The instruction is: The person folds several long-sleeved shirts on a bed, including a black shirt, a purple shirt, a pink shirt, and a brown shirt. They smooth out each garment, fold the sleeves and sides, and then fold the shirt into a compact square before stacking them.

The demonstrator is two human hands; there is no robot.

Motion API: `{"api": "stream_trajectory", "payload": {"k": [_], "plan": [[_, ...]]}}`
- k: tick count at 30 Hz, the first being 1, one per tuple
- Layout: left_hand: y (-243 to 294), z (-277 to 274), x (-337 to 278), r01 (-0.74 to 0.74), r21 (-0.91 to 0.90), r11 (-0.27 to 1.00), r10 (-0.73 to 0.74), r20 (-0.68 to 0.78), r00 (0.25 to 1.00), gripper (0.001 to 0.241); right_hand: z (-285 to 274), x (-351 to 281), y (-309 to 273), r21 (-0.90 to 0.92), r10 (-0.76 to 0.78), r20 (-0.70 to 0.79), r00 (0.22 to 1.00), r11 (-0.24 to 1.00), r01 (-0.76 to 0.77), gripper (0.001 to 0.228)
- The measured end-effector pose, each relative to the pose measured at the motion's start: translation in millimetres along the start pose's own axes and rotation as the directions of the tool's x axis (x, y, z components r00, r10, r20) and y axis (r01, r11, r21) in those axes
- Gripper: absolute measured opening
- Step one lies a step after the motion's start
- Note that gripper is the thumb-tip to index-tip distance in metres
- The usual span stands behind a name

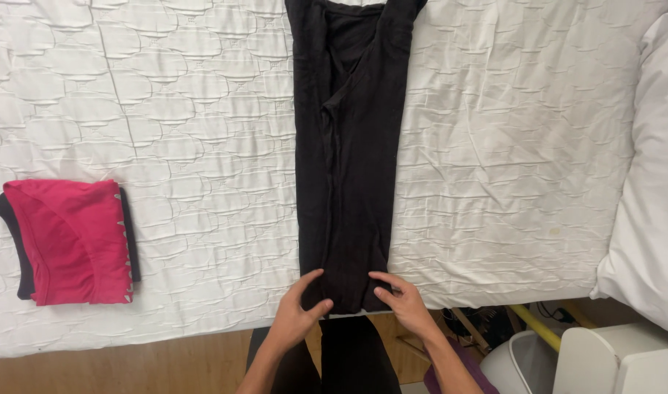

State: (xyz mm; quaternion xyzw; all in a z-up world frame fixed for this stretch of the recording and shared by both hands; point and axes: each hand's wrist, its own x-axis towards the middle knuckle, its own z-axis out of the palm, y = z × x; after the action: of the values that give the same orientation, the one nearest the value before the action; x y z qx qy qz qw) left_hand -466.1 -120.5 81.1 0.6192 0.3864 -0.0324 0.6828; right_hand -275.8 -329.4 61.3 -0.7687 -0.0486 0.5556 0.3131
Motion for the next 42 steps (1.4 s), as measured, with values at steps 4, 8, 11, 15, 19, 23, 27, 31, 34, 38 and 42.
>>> {"api": "stream_trajectory", "payload": {"k": [4, 8, 11, 15, 19, 23, 27, 31, 34, 38, 42], "plan": [[-13.7, 13.5, -5.4, -0.010, -0.014, 1.000, 0.010, 0.015, 1.000, 0.053, -2.5, -4.2, 8.1, 0.054, -0.064, 0.077, 0.995, 0.997, 0.060, 0.044], [-14.5, 12.5, 3.7, 0.240, -0.117, 0.964, -0.234, 0.066, 0.970, 0.034, -20.4, -5.4, -11.2, 0.198, -0.039, 0.133, 0.990, 0.980, 0.012, 0.040], [8.7, -0.6, 31.2, 0.299, -0.341, 0.891, -0.272, 0.126, 0.954, 0.028, -45.6, 9.9, -33.6, 0.395, -0.038, 0.135, 0.990, 0.918, -0.019, 0.035], [69.6, -32.4, 112.1, 0.376, -0.570, 0.731, -0.333, 0.184, 0.925, 0.048, -70.7, 45.8, -126.8, 0.479, -0.100, 0.043, 0.994, 0.875, 0.067, 0.040], [107.1, -59.9, 186.5, 0.475, -0.492, 0.730, -0.412, 0.239, 0.879, 0.061, -76.0, 94.1, -191.0, 0.397, -0.074, 0.030, 0.997, 0.916, 0.056, 0.056], [104.5, -65.3, 226.7, 0.493, -0.132, 0.860, -0.480, 0.118, 0.869, 0.038, -75.7, 140.2, -187.4, -0.117, -0.202, -0.195, 0.960, 0.976, 0.181, 0.039], [112.0, -71.0, 231.7, 0.371, 0.171, 0.913, -0.380, 0.023, 0.925, 0.027, -72.9, 140.3, -201.5, -0.428, -0.364, -0.347, 0.864, 0.881, 0.200, 0.029], [133.7, -71.7, 224.7, 0.313, 0.073, 0.947, -0.311, -0.032, 0.950, 0.026, -63.9, 133.3, -225.5, -0.430, -0.433, -0.398, 0.809, 0.867, 0.252, 0.027], [152.9, -54.3, 211.5, 0.209, 0.189, 0.959, -0.134, -0.345, 0.929, 0.038, -48.0, 120.0, -232.8, -0.497, -0.465, -0.490, 0.737, 0.844, 0.203, 0.058], [117.9, -22.8, 207.6, -0.318, 0.518, 0.794, 0.490, -0.236, 0.839, 0.031, -15.0, 98.7, -190.0, -0.788, -0.778, -0.208, 0.593, 0.492, 0.370, 0.039], [90.9, -5.0, 220.0, -0.537, 0.730, 0.422, 0.645, 0.174, 0.744, 0.057, 12.0, 86.3, -166.9, -0.795, -0.819, 0.191, 0.541, 0.195, 0.575, 0.059]]}}
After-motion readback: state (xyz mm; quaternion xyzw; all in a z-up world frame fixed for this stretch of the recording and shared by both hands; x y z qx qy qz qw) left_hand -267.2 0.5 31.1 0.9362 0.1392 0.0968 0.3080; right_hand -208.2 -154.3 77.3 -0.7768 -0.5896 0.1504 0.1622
